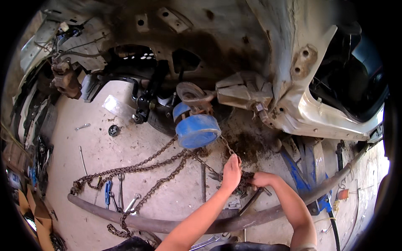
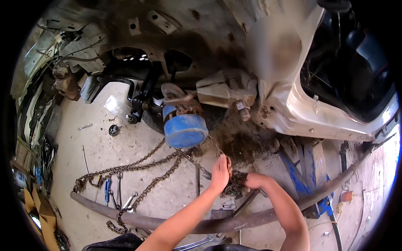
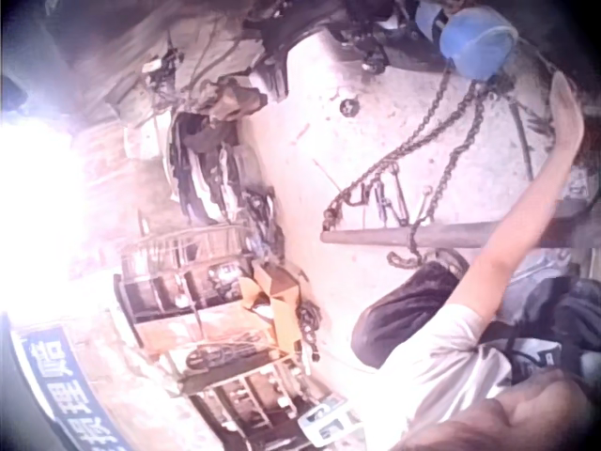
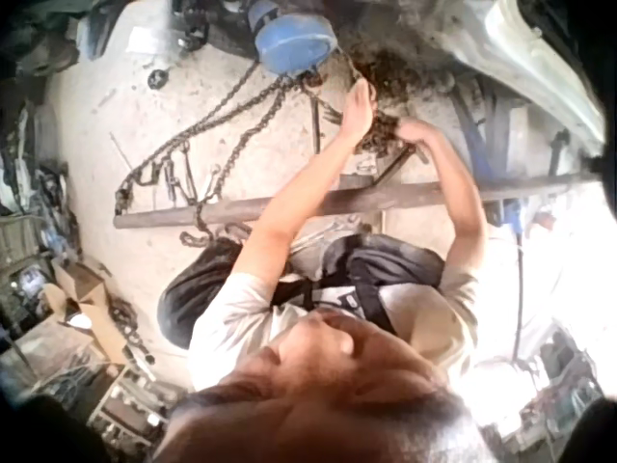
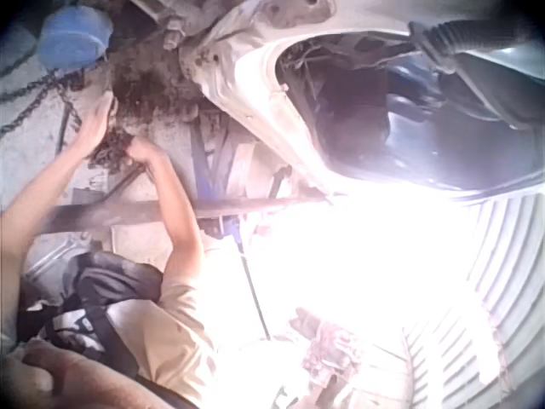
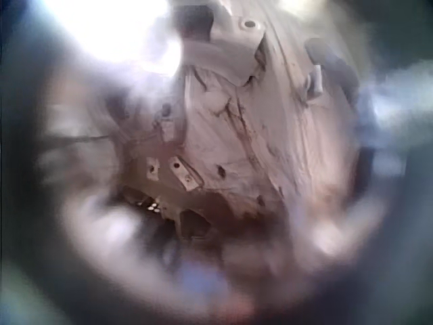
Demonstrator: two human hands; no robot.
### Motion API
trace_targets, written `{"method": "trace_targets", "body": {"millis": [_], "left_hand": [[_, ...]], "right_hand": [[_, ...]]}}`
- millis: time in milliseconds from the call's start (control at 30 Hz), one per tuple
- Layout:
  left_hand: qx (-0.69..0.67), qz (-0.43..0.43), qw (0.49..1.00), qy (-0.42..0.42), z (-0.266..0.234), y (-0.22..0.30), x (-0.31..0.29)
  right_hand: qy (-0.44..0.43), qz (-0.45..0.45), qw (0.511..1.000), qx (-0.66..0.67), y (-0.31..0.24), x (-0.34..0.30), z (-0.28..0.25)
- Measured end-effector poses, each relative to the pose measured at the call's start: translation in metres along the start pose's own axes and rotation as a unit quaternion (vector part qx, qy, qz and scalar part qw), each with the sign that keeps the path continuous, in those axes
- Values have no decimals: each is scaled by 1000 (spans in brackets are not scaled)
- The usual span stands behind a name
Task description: The person operates a blue chain hoist attached to a vehicle chassis in a workshop. They pull the chain to lift the hoist and use a metal bar to adjust the chain's position and tension. The person repeatedly manipulates the chain and the hoist body to secure the load.
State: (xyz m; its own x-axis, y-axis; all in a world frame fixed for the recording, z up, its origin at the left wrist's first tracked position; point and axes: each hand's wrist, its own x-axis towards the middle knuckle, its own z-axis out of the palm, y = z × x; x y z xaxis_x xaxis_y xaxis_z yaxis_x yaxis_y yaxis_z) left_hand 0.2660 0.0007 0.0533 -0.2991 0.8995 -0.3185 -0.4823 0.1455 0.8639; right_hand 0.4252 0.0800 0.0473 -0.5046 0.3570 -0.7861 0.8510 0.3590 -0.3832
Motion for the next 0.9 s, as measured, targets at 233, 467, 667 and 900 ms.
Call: {"method": "trace_targets", "body": {"millis": [233, 467, 667, 900], "left_hand": [[343, 110, 933, -2, -14, -59, -48], [623, -60, 706, -332, -21, -107, -64], [369, 1, 927, -72, -70, -19, -13], [-107, -10, 992, 69, -20, 37, 14]], "right_hand": [[228, -120, 966, -17, -15, 12, -20], [323, -203, 859, 340, -105, 12, -7], [300, -127, 938, 118, -27, 11, 58], [-48, 104, 981, -157, 49, -8, 60]]}}
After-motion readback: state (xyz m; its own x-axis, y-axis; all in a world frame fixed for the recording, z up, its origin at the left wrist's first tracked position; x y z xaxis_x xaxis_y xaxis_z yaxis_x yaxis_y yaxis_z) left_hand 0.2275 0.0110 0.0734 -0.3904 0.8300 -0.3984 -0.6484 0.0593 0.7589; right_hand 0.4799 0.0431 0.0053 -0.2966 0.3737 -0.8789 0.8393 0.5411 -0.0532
